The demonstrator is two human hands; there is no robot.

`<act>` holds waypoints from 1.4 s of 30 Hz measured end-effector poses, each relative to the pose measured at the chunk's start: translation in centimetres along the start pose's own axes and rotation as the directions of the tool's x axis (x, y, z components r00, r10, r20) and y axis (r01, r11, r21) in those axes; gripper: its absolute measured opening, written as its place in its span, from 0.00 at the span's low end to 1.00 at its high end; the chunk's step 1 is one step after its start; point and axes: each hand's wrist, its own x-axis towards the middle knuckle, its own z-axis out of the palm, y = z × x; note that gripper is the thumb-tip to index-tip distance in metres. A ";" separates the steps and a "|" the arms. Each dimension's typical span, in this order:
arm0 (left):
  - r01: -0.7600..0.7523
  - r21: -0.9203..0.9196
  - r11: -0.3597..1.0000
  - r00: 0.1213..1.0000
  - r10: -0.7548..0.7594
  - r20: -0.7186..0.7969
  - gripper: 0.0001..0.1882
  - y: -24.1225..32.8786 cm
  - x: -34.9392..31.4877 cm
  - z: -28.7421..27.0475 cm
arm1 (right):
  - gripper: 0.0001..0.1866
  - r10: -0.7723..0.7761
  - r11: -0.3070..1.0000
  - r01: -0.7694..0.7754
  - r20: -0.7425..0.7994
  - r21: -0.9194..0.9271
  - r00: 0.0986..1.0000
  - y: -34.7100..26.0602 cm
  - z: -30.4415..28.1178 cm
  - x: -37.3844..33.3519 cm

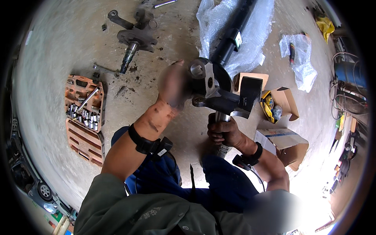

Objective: The person assembles a vehicle suspension component by unboxing a metal bushing and hardware, applying grease by hand, and inserting the metal sleeve into the bracket.

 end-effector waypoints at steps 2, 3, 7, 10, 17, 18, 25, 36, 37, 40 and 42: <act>-0.011 0.003 1.000 0.999 0.011 -0.039 0.28 -0.2 -0.5 -0.6 | 0.09 -0.001 1.000 0.000 -0.060 -0.027 0.998 -0.1 1.4 0.0; -0.011 0.005 1.000 0.999 0.011 -0.046 0.28 -0.3 -0.8 -0.6 | 0.10 -0.044 0.998 0.041 -0.070 -0.043 0.997 -0.2 2.2 0.0; -0.020 -0.031 0.999 0.997 0.018 -0.071 0.27 -0.7 -1.3 -0.9 | 0.11 -0.096 0.980 0.063 -0.174 -0.189 0.980 0.0 5.0 -0.4; -0.031 -0.055 0.998 0.996 0.027 -0.084 0.27 -0.7 -1.0 -0.9 | 0.09 -0.209 0.869 0.110 -0.155 -0.483 0.966 -0.3 6.3 -1.0; -0.029 -0.075 0.997 0.997 0.024 -0.072 0.26 -0.5 0.1 0.0 | 0.09 -0.224 0.822 0.071 -0.206 -0.565 0.953 -0.3 5.7 -1.3; -0.025 -0.072 0.997 0.997 0.020 -0.074 0.26 -0.4 0.3 0.0 | 0.09 -0.248 0.812 0.118 -0.155 -0.572 0.956 -0.4 5.7 -1.3; 0.047 -0.047 0.998 0.996 -0.050 -0.069 0.26 -0.6 1.6 0.7 | 0.10 -0.253 0.964 0.229 -0.214 -0.132 0.943 -0.7 6.6 -0.9; 0.207 0.123 0.971 0.971 -0.220 0.099 0.28 -3.6 6.0 3.7 | 0.08 -0.188 0.977 0.140 -0.337 -0.162 0.922 1.4 5.2 -1.5; 0.204 0.133 0.970 0.973 -0.216 0.086 0.28 -3.9 6.0 3.9 | 0.08 -0.193 0.978 0.151 -0.334 -0.146 0.923 1.9 4.4 -1.5; 0.210 0.152 0.966 0.974 -0.221 0.057 0.28 -4.8 5.8 3.8 | 0.07 -0.193 0.980 0.163 -0.331 -0.115 0.924 3.2 3.1 -1.6; 0.232 0.158 0.960 0.968 -0.243 0.055 0.28 -5.4 5.9 3.4 | 0.07 -0.163 0.986 0.142 -0.331 -0.088 0.929 3.7 2.9 -1.8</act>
